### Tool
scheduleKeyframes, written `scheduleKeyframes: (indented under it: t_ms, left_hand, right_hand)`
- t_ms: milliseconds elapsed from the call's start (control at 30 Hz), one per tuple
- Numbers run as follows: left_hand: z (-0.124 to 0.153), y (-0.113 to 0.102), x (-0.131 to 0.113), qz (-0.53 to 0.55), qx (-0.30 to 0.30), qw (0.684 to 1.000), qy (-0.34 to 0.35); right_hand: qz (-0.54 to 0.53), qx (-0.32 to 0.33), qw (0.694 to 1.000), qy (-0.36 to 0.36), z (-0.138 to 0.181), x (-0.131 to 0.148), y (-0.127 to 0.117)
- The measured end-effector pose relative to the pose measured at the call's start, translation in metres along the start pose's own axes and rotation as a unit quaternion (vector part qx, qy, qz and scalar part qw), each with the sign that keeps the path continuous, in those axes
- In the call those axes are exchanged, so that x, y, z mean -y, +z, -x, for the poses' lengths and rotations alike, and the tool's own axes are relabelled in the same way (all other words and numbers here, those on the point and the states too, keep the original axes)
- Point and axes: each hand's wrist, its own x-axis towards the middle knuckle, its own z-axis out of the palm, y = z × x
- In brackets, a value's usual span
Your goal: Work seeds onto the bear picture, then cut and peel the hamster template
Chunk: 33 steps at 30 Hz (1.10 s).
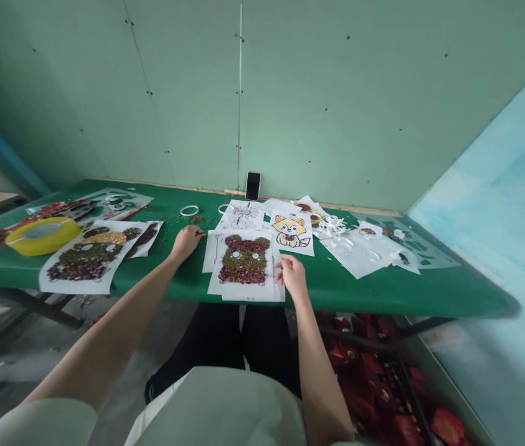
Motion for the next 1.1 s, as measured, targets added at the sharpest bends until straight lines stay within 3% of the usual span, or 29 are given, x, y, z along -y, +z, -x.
scheduleKeyframes:
  t_ms: [233,367,467,533,700,833,1100]
  left_hand:
    - [-0.002,-0.001,0.005,0.036,-0.003,0.997,0.073]
    - [-0.002,-0.002,-0.011,0.068,-0.012,0.988,0.135]
    - [-0.001,0.007,-0.052,0.074,0.006,0.971,0.225]
    - [0.002,0.019,-0.089,0.076,0.055,0.949,0.302]
    - [0.011,0.044,-0.166,0.061,0.107,0.921,0.371]
    - [0.01,0.05,-0.185,0.002,0.15,0.917,0.369]
    - [-0.001,0.043,-0.18,-0.036,0.19,0.938,0.287]
  right_hand:
    - [0.127,-0.088,0.981,-0.121,-0.03,-0.006,-0.022]
    - [0.207,-0.093,0.966,-0.124,-0.038,-0.017,-0.022]
    - [0.25,-0.098,0.954,-0.136,-0.036,-0.021,-0.02]
    - [0.282,-0.094,0.944,-0.141,-0.033,-0.02,-0.019]
    - [0.301,-0.097,0.942,-0.115,-0.029,-0.014,-0.017]
    - [0.296,-0.089,0.945,-0.105,-0.028,-0.012,-0.017]
    - [0.292,-0.072,0.947,-0.115,-0.023,-0.007,-0.017]
